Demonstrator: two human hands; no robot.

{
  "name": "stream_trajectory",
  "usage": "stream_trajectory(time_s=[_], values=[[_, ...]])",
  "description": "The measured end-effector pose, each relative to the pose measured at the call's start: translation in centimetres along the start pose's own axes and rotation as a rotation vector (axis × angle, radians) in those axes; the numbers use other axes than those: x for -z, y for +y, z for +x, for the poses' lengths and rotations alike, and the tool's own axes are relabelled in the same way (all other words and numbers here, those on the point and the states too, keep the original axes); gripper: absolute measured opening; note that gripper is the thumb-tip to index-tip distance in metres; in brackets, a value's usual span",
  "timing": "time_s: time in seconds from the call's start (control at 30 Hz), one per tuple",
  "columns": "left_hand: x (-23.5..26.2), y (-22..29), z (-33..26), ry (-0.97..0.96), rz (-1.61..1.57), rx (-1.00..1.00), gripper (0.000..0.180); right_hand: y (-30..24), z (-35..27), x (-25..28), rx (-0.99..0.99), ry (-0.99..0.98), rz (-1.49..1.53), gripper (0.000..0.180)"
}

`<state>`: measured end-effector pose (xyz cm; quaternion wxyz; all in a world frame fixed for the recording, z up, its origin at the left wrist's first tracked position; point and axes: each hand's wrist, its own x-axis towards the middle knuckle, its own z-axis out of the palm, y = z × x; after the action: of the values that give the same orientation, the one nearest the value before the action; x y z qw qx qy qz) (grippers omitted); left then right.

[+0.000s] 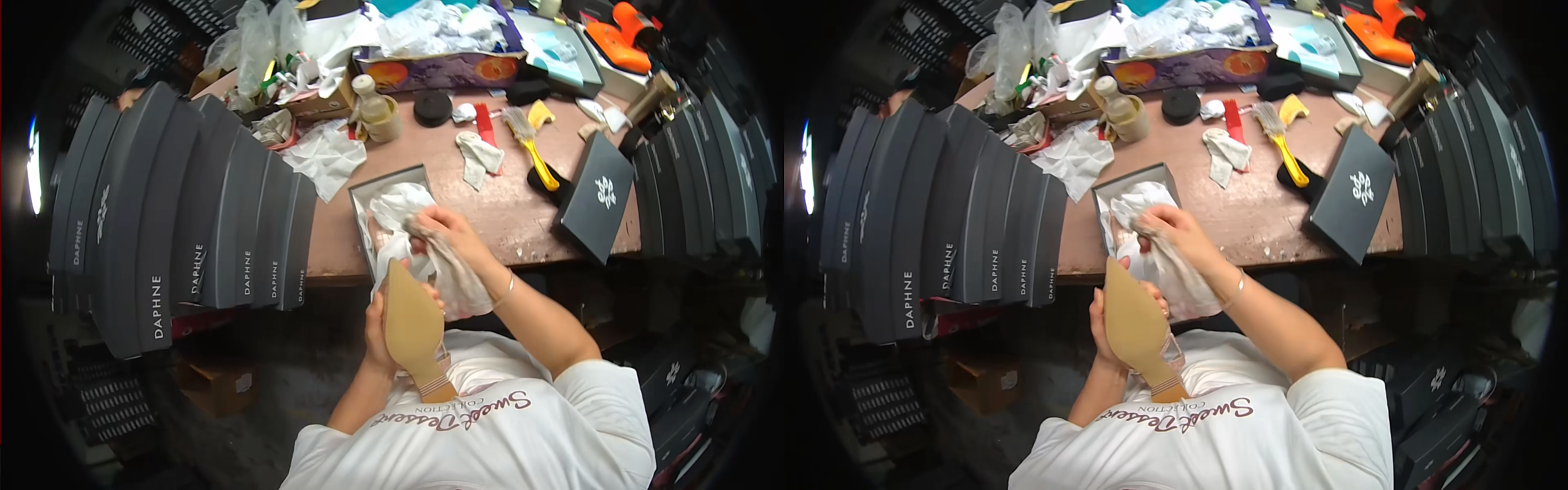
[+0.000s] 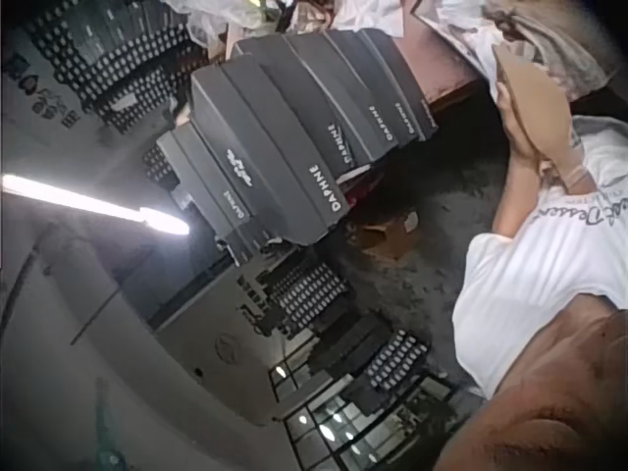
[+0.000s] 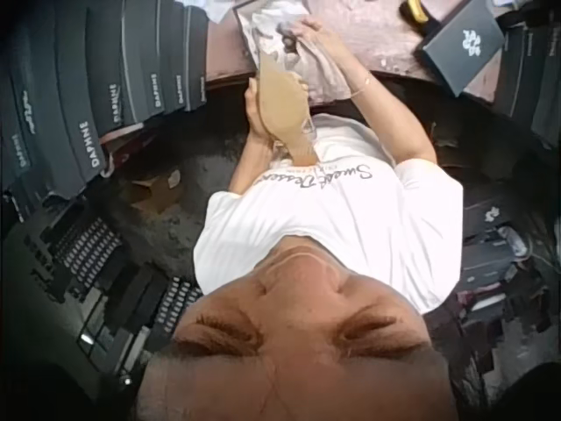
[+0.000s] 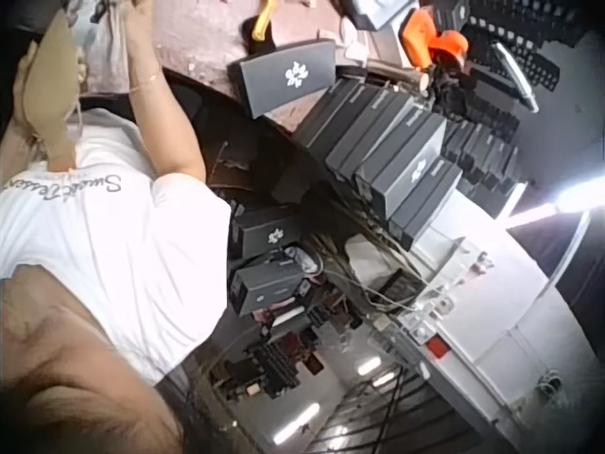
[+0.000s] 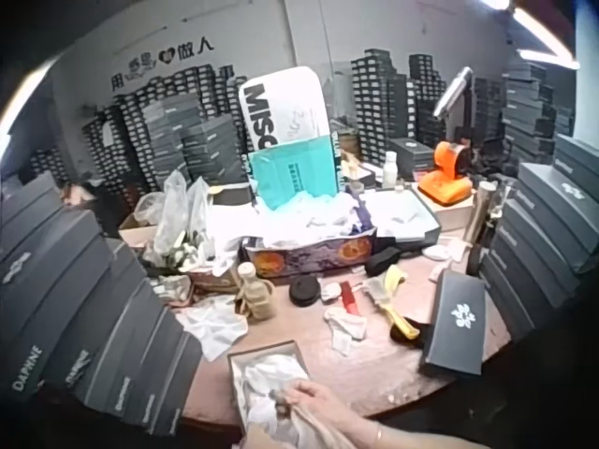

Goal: Clean a pair of shoes with a cloth and solvent, then wrap them in tissue paper and place them in a shoe box.

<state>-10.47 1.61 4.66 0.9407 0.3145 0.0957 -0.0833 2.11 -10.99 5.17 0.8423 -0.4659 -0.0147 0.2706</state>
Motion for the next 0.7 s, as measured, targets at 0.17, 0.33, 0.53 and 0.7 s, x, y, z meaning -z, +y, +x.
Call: stream_trajectory(time_s=[0.17,0.33,0.53,0.7], values=[[1.2,0.7,0.8,0.164,0.001,-0.027,0.064,3.2,-2.2,3.0,-0.278,-0.153,0.847,0.01],[1.9,0.7,1.2,0.197,-0.051,-0.009,0.063,3.5,-3.2,3.4,-0.309,-0.074,0.746,0.009],[2.9,0.6,1.3,0.155,-0.101,0.024,0.064,3.7,-7.2,3.3,-0.318,0.022,0.395,0.013],[2.9,0.6,1.5,0.119,-0.111,0.002,0.063,5.2,-9.7,3.5,-0.3,0.006,0.244,0.014]])
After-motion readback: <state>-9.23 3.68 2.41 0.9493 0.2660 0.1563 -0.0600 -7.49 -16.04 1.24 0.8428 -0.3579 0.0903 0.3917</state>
